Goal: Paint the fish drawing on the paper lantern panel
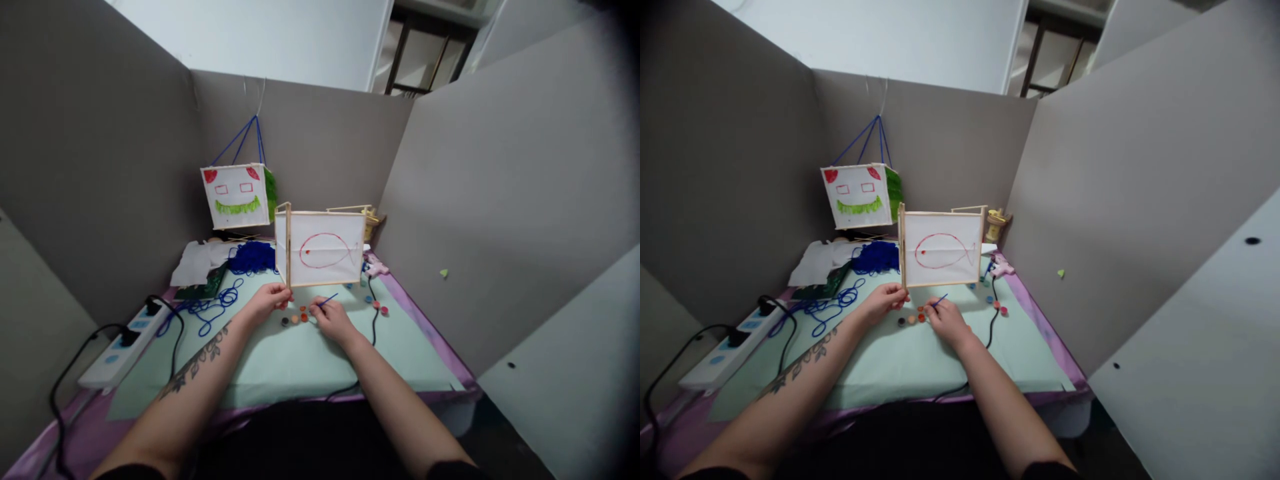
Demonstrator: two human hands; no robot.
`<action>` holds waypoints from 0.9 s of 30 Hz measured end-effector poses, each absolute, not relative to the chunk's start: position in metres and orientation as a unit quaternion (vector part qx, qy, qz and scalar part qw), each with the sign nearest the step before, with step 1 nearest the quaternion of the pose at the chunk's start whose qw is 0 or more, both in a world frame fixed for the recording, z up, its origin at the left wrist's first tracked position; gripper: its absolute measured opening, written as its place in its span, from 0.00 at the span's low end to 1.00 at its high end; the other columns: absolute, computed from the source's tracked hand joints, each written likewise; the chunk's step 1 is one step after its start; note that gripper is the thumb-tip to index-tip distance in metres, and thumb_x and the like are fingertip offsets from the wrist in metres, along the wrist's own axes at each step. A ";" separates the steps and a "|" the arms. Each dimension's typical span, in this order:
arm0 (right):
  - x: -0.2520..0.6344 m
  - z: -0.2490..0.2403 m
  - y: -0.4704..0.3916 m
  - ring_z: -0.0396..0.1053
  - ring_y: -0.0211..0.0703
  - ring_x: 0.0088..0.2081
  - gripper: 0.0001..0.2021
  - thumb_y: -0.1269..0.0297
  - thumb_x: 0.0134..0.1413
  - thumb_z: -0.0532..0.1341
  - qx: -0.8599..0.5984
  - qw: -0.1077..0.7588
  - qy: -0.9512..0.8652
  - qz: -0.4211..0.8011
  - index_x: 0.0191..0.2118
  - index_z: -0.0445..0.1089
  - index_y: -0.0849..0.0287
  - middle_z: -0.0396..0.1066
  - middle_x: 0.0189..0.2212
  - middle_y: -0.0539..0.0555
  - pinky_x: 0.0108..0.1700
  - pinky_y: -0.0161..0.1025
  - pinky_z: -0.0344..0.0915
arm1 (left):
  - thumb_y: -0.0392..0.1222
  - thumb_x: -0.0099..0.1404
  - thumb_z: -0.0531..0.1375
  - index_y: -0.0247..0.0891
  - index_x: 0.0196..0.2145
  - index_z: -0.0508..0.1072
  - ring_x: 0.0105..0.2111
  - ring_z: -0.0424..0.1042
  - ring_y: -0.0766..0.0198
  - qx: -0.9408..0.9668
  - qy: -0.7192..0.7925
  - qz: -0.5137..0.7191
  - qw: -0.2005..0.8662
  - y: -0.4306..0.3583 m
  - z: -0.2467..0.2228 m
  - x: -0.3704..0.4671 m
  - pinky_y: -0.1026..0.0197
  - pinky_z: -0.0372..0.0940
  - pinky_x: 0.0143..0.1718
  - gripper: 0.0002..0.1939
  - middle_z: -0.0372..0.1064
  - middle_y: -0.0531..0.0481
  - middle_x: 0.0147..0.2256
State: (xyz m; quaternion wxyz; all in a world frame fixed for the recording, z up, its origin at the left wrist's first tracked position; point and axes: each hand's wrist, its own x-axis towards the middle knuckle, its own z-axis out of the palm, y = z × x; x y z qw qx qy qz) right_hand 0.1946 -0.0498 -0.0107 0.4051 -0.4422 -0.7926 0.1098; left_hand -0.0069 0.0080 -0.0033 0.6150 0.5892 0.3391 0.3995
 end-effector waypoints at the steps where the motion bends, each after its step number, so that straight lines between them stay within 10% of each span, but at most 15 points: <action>1: 0.195 -0.011 -0.050 0.68 0.39 0.29 0.10 0.71 0.57 0.52 -0.441 0.409 -0.792 0.104 0.29 0.69 0.58 0.71 0.25 0.50 0.34 0.33 0.62 | 0.52 0.51 0.65 0.33 0.26 0.70 0.20 0.59 0.72 0.589 0.340 0.398 0.616 0.008 -0.003 -0.007 0.66 0.53 0.23 0.18 0.69 0.50 0.25; 27: 0.190 -0.015 -0.047 0.68 0.40 0.33 0.09 0.70 0.58 0.52 -0.452 0.369 -0.805 0.104 0.33 0.69 0.59 0.72 0.29 0.52 0.39 0.35 0.61 | 0.51 0.51 0.66 0.32 0.26 0.70 0.20 0.58 0.72 0.587 0.329 0.402 0.620 0.010 -0.006 -0.008 0.66 0.53 0.23 0.18 0.68 0.50 0.24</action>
